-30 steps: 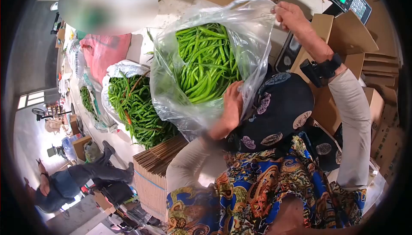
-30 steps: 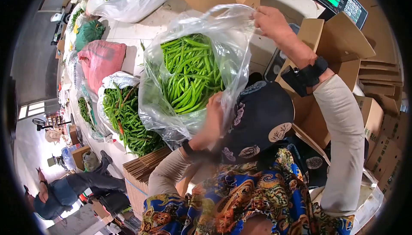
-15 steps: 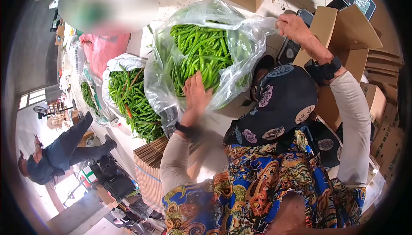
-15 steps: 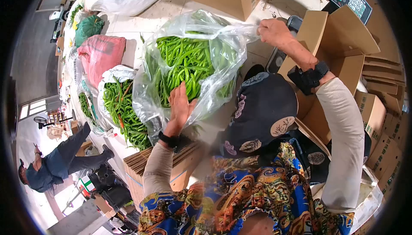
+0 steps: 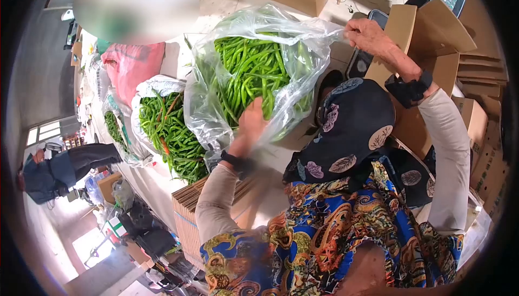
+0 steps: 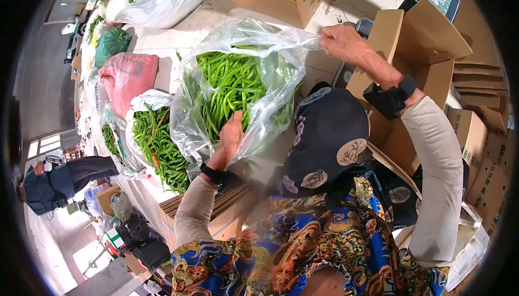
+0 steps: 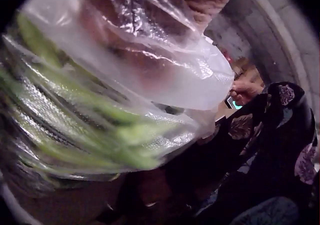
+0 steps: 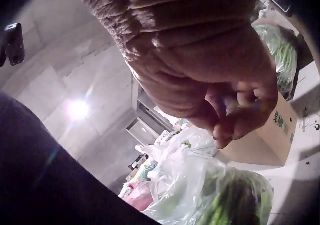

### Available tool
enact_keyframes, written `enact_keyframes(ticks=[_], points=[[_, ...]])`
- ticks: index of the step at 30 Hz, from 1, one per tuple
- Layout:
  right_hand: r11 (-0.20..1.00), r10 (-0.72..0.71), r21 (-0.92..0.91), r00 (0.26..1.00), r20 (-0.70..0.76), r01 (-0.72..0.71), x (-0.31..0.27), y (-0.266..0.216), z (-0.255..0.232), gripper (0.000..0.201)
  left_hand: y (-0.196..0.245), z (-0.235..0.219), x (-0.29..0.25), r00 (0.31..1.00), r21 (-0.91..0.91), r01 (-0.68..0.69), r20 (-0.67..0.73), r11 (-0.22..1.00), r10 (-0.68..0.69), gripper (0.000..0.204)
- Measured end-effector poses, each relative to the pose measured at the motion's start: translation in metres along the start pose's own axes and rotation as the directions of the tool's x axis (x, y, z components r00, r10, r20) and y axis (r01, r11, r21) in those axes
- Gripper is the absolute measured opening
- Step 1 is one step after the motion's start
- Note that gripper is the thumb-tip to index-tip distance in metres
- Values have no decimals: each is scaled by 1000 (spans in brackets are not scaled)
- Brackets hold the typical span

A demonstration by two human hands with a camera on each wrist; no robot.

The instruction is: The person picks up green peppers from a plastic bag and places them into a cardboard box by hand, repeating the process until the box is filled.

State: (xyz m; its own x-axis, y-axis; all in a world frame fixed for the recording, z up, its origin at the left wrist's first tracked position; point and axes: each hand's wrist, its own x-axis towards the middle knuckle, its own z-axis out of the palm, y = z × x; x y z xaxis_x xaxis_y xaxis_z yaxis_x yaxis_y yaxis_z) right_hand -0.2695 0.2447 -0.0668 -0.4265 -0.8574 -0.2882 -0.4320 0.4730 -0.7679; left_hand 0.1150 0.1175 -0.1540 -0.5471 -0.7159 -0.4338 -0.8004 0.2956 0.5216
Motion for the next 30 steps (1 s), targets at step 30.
enact_keyframes(ticks=[30], points=[[1000,-18,-3,999,31,18,-36,2,-27,23,36,-182,10,896,692,-215,-141,689,422,53]])
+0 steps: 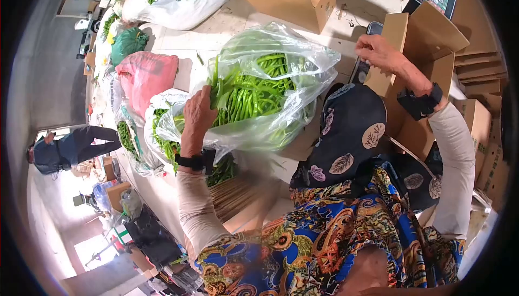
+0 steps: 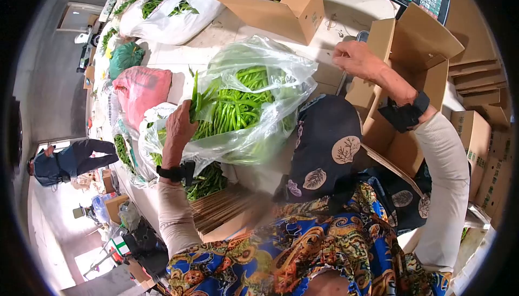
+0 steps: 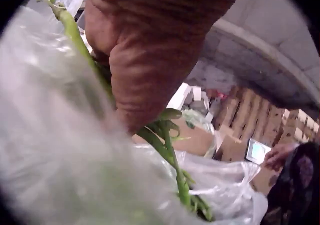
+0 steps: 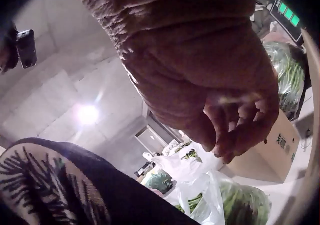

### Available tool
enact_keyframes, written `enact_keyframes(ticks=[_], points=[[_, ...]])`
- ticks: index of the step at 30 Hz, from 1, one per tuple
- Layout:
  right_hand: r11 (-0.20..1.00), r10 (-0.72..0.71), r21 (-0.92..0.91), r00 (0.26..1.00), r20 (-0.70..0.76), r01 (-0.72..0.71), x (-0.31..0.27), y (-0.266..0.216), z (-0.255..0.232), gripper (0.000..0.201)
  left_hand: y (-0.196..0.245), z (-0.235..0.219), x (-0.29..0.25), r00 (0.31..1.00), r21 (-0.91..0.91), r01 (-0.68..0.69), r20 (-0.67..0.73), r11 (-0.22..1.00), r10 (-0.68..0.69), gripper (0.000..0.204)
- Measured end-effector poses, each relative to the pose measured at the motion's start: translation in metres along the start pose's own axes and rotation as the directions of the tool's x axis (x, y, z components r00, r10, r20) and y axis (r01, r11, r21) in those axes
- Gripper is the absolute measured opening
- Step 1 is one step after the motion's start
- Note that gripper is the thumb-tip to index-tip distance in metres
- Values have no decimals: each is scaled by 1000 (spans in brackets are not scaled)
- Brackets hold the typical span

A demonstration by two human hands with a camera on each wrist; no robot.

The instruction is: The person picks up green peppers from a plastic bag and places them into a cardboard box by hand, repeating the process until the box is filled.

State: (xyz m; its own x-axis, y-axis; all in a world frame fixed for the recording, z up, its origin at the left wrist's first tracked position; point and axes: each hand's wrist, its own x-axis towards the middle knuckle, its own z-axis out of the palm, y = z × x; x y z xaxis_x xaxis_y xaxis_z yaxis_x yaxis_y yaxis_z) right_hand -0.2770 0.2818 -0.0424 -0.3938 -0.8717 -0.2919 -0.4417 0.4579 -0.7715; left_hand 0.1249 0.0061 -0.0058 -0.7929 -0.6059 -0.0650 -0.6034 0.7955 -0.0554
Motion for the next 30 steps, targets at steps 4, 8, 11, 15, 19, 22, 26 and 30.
enact_keyframes(ticks=[4,8,11,15,19,22,26,30], points=[[999,-47,7,999,-2,47,-15,-8,-2,22,-3,9,-13,987,17,26,-158,1000,-23,51],[993,-118,-17,993,21,118,-22,-26,2,21,23,23,-21,945,67,-5,-326,998,26,53],[981,-189,60,981,33,187,-20,-47,11,22,45,37,-23,914,-23,-41,-404,999,28,60],[970,-243,78,948,206,232,-11,-67,20,21,77,62,-16,920,-149,-58,-393,987,-6,72],[963,-269,101,926,264,251,-7,-65,28,20,84,89,7,857,-198,-42,-511,979,-66,73],[966,-258,56,924,282,253,-8,-61,28,20,80,86,15,852,-118,-86,-523,989,12,72],[975,-221,97,928,300,201,-6,-57,28,21,83,74,25,916,-320,-36,-389,947,-97,62],[957,-289,86,922,257,276,-6,-59,30,22,76,54,36,835,-564,185,-341,805,-431,40]])
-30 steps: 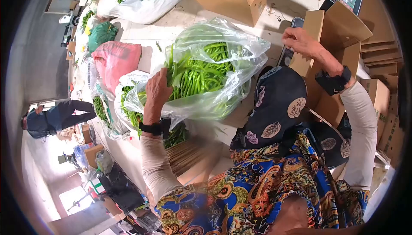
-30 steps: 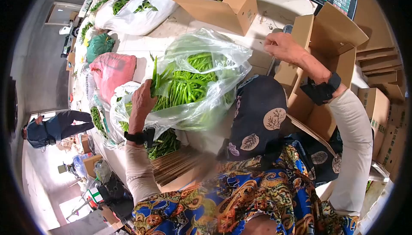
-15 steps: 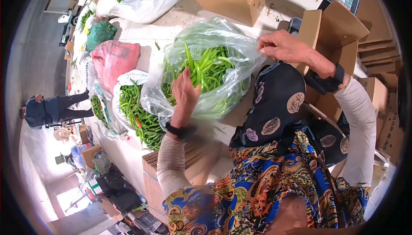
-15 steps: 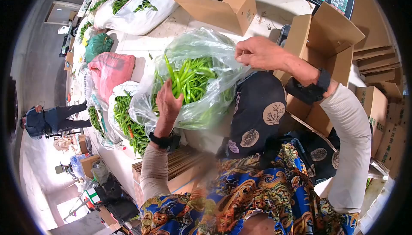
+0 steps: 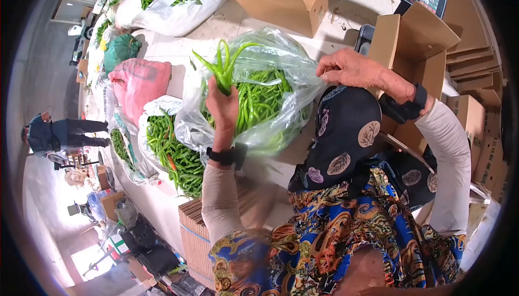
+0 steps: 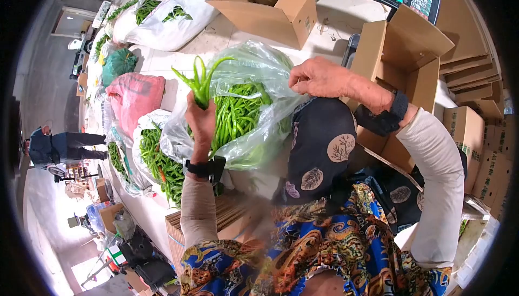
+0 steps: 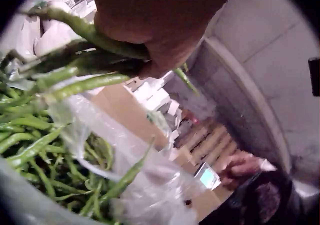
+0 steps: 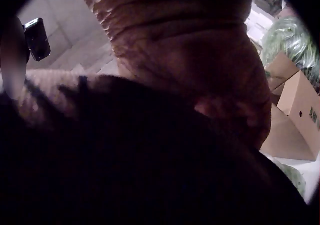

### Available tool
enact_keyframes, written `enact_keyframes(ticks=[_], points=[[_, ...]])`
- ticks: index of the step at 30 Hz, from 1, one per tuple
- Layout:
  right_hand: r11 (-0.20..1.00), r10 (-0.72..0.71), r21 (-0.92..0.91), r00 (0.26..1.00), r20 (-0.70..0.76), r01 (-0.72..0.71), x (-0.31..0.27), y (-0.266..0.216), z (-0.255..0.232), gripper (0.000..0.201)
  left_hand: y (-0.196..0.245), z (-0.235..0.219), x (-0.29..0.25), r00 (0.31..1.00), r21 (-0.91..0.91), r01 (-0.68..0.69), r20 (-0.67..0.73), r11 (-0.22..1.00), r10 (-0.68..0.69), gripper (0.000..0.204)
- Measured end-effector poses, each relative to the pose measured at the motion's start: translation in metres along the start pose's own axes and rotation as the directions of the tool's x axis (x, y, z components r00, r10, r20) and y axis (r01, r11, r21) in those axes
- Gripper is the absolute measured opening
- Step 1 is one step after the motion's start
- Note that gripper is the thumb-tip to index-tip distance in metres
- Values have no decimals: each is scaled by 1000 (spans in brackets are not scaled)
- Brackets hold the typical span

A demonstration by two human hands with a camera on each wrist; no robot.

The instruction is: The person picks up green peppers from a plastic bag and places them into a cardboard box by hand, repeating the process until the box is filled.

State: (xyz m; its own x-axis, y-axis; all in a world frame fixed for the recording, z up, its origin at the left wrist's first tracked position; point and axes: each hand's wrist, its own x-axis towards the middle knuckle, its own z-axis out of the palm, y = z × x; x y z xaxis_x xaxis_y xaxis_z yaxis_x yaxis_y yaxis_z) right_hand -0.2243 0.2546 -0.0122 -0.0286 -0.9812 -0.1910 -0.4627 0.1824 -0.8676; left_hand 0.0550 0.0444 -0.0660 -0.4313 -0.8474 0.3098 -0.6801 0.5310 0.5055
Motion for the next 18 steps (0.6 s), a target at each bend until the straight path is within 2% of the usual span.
enact_keyframes(ticks=[1,2,3,4,6,8,9,10,12,13,14,15,16,17,18], points=[[1000,1,6,1000,9,-1,0,0,0,22,5,-9,6,998,-197,-57,17,979,62,33],[1000,-3,7,1000,13,3,0,-1,1,22,11,-16,10,998,-194,-55,15,980,59,33],[999,25,46,1000,-10,-25,-1,-2,-1,22,28,-28,17,998,-496,-53,13,867,68,32],[995,53,87,998,-34,-50,-1,-4,-2,21,45,-41,26,997,-747,-50,7,663,83,30],[999,6,47,997,-72,-3,-2,-9,-7,21,80,-66,42,998,-781,-38,-3,623,58,30],[999,-39,0,991,-125,39,-6,-17,-13,20,104,-78,56,999,-864,51,46,501,-23,36],[996,-46,62,979,-197,60,-9,-22,-17,20,109,-80,64,998,-932,41,57,361,32,41],[989,-51,121,961,-272,87,-12,-26,-23,20,117,-80,68,998,-934,26,47,357,51,41],[987,-40,138,953,-300,85,-24,-39,-37,23,140,-73,74,981,-991,55,77,121,178,44],[978,-56,170,941,-334,119,-31,-49,-40,28,154,-70,74,973,-992,88,105,88,205,46],[968,-65,202,926,-371,149,-39,-57,-45,32,169,-66,70,963,-986,121,145,118,225,47],[985,-12,159,946,-325,67,-44,-67,-50,56,185,-63,68,945,-981,186,192,46,266,47],[986,1,154,933,-359,58,-48,-73,-51,56,201,-59,65,919,-965,262,242,-23,311,47],[991,-54,89,916,-397,97,-53,-78,-52,66,220,-55,63,903,-959,283,256,-31,344,47],[991,-111,17,895,-432,131,-59,-83,-53,77,240,-52,61,869,-925,367,304,-98,391,47]])
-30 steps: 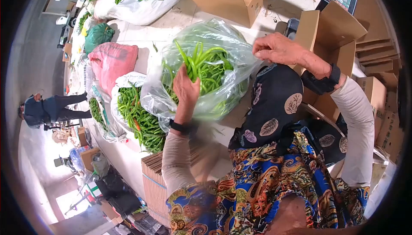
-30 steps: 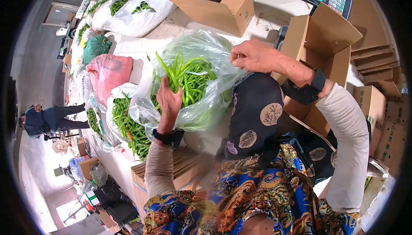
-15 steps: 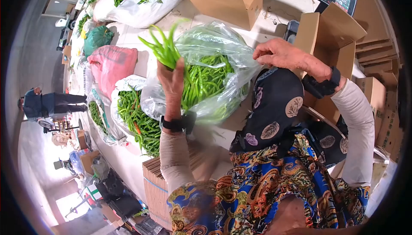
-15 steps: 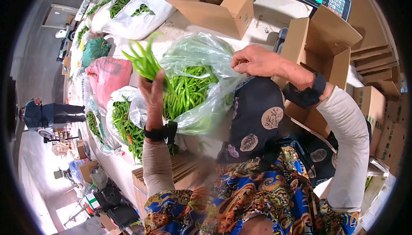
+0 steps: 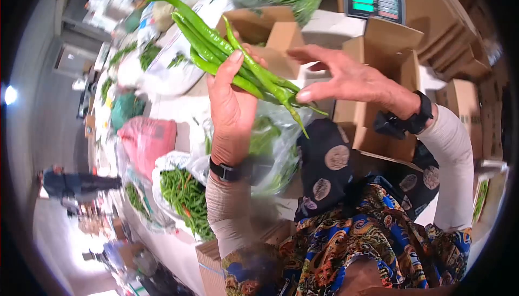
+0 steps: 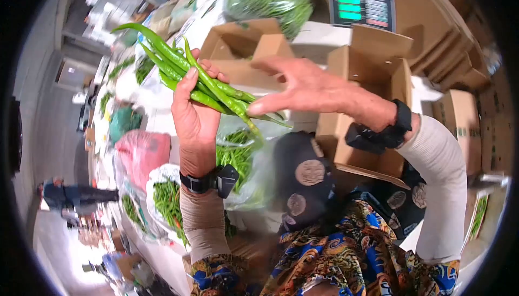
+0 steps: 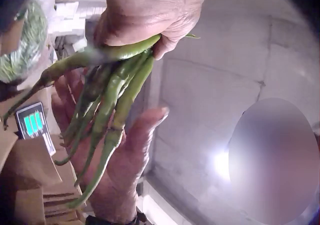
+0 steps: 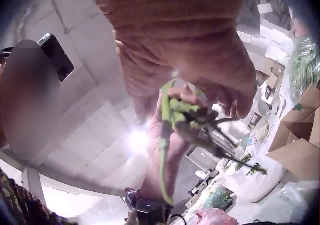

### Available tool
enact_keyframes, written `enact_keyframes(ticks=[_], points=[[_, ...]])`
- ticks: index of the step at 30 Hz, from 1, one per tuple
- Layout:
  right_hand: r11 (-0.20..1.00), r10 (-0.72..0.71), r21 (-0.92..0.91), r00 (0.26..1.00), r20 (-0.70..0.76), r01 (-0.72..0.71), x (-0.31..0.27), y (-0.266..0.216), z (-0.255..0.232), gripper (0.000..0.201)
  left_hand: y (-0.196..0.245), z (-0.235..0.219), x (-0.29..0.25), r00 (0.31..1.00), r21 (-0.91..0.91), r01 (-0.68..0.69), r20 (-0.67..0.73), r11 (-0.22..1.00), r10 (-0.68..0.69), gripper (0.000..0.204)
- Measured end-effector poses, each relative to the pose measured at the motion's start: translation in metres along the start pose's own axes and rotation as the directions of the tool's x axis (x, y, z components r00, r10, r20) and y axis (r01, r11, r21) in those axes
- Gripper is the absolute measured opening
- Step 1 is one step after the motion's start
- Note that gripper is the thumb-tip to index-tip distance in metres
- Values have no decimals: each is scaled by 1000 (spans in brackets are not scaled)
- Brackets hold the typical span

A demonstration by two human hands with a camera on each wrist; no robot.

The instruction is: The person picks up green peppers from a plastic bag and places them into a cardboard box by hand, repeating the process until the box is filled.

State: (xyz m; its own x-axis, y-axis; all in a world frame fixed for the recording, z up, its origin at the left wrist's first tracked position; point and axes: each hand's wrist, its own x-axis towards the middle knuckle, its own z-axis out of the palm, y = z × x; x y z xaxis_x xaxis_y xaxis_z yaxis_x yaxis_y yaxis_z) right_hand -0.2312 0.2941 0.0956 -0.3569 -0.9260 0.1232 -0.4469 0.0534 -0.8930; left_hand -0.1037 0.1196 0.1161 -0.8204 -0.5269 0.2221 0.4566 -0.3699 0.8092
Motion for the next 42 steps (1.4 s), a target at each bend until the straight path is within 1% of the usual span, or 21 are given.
enact_keyframes(ticks=[2,3,4,6,7,12,14,16,18,19,23,25,26,28,31,34,36,37,39,41,42], points=[[970,56,233,996,68,-70,-12,-15,-9,91,-18,31,13,993,-99,80,94,992,-70,47],[975,-41,217,999,-8,41,-16,-13,-11,91,-29,45,16,985,-100,122,134,988,-108,44],[978,-31,206,998,-50,41,-23,-9,-14,91,-38,62,17,974,-95,164,173,982,-146,42],[955,78,297,980,-183,-21,-41,-1,-22,75,-55,93,11,956,-41,196,231,980,-182,40],[939,230,297,958,-169,-173,-57,-10,-30,54,-68,106,9,958,29,190,215,981,-191,42],[854,301,492,932,-203,-168,-115,21,-40,36,-111,146,-5,903,112,298,289,948,-318,35],[836,319,512,933,-164,-196,-131,36,-44,33,-130,149,-4,861,155,368,316,917,-398,36],[823,277,557,935,-222,-111,-148,38,-46,32,-139,155,-4,768,236,460,377,856,-517,36],[760,252,650,935,-250,-31,-160,47,-45,33,-147,159,-5,742,294,464,387,835,-548,37],[709,201,705,956,-216,11,-165,54,-46,45,-150,161,-5,732,342,448,389,826,-559,37],[673,256,739,937,-239,4,-181,63,-43,33,-163,163,-9,640,353,532,427,770,-639,41],[593,473,773,875,-106,-227,-190,51,-50,36,-167,165,-11,607,326,571,450,753,-655,41],[587,482,776,870,-105,-231,-193,54,-47,36,-169,165,-13,586,295,604,466,740,-663,40],[523,375,851,910,-179,-48,-199,61,-40,42,-176,157,-14,585,271,637,440,722,-681,40],[399,407,916,904,-131,-46,-204,71,-30,51,-176,149,-17,566,261,676,416,689,-712,41],[466,345,884,912,-220,37,-205,69,-29,53,-175,147,-18,521,273,696,445,664,-729,42],[486,361,871,889,-282,79,-204,69,-26,55,-174,156,-22,621,235,619,438,749,-650,43],[506,373,854,861,-345,123,-203,69,-25,57,-175,155,-22,621,235,621,435,748,-652,43],[519,378,850,868,-321,89,-205,78,-21,59,-178,153,-23,576,195,709,394,678,-716,44],[529,384,847,875,-297,55,-205,82,-17,60,-182,153,-28,587,228,679,401,698,-703,46],[628,370,777,860,-351,47,-203,82,-14,59,-183,153,-30,599,259,647,410,718,-688,47]])
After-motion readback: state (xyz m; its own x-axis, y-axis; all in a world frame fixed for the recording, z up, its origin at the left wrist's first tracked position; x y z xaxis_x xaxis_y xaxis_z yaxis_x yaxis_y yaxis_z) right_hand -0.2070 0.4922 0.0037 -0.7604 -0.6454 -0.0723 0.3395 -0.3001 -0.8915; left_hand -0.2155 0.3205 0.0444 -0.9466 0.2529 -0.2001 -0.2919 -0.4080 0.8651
